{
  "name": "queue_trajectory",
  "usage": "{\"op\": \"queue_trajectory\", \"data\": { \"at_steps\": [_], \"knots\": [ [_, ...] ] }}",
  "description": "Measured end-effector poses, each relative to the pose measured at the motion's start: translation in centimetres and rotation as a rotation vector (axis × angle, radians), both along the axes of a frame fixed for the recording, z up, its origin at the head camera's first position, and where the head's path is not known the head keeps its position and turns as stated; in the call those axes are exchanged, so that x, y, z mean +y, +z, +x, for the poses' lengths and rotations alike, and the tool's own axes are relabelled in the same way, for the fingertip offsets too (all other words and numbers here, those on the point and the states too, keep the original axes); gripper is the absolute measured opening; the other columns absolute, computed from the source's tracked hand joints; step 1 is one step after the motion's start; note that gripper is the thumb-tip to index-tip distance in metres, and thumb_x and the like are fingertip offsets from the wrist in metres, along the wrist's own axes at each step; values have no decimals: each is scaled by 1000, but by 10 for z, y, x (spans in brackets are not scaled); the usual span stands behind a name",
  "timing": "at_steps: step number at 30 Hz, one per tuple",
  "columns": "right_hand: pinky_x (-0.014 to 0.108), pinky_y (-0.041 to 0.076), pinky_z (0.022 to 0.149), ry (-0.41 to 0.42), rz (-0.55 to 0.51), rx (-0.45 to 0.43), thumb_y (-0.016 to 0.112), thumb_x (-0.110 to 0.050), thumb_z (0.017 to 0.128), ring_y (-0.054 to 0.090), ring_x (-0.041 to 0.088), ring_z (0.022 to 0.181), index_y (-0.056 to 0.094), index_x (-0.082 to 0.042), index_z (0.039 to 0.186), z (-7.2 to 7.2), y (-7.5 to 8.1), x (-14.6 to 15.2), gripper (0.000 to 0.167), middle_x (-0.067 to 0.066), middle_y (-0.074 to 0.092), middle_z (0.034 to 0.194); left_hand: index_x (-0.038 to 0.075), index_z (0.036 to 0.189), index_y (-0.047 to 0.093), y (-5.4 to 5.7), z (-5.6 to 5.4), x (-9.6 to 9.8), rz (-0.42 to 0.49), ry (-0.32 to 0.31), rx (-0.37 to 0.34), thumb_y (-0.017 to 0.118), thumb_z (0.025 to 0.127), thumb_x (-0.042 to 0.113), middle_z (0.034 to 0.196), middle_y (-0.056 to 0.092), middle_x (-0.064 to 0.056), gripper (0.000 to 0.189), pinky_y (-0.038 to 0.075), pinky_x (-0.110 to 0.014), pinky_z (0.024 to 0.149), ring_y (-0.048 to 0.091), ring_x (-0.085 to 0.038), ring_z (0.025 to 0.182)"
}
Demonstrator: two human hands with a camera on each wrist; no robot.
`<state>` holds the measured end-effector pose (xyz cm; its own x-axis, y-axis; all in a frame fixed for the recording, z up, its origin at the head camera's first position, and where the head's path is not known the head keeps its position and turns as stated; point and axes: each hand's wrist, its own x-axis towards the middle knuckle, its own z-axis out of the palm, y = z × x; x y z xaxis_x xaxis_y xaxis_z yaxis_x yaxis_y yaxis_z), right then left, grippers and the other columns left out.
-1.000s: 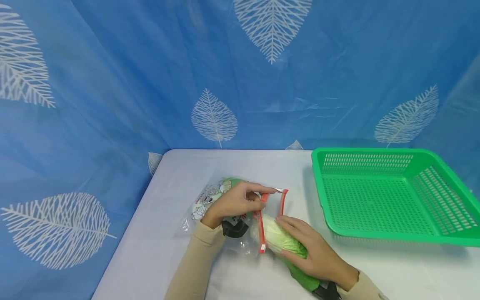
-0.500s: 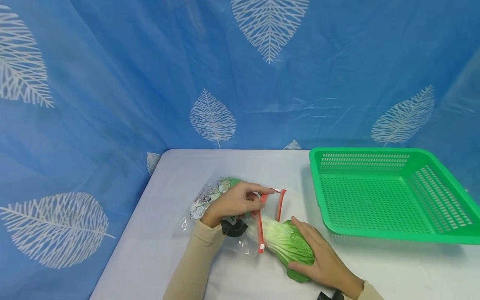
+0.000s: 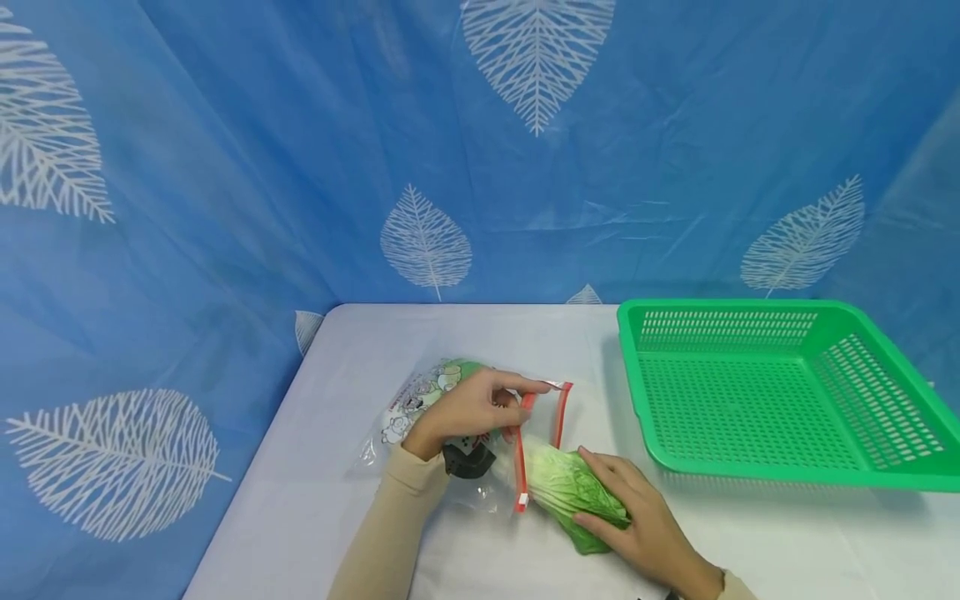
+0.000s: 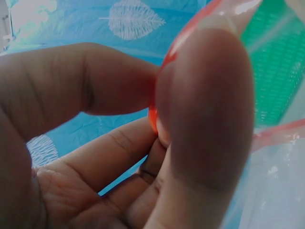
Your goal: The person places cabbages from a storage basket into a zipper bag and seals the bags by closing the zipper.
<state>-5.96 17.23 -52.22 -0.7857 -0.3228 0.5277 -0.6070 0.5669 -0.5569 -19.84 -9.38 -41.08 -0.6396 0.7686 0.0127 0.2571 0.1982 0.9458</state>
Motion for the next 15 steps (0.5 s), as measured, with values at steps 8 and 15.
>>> {"op": "queue_trajectory", "data": {
  "at_steps": [8,15],
  "knots": [
    [14,42,99,51,-73,64,88,-30,81,60,14,113,60,-5,144,3,1,-4,73,1,59,130,9,139,65,0,4,0,4,-13,-12,59,96,8,85,63,-11,43,60,-41,65,67,-20,63],
    [14,44,97,76,-132,-34,88,-13,79,60,11,112,56,-6,147,2,8,-4,76,-1,59,128,12,140,65,5,3,1,7,-21,-39,62,97,9,81,64,-10,42,60,-43,65,67,-22,64]
  ]
}}
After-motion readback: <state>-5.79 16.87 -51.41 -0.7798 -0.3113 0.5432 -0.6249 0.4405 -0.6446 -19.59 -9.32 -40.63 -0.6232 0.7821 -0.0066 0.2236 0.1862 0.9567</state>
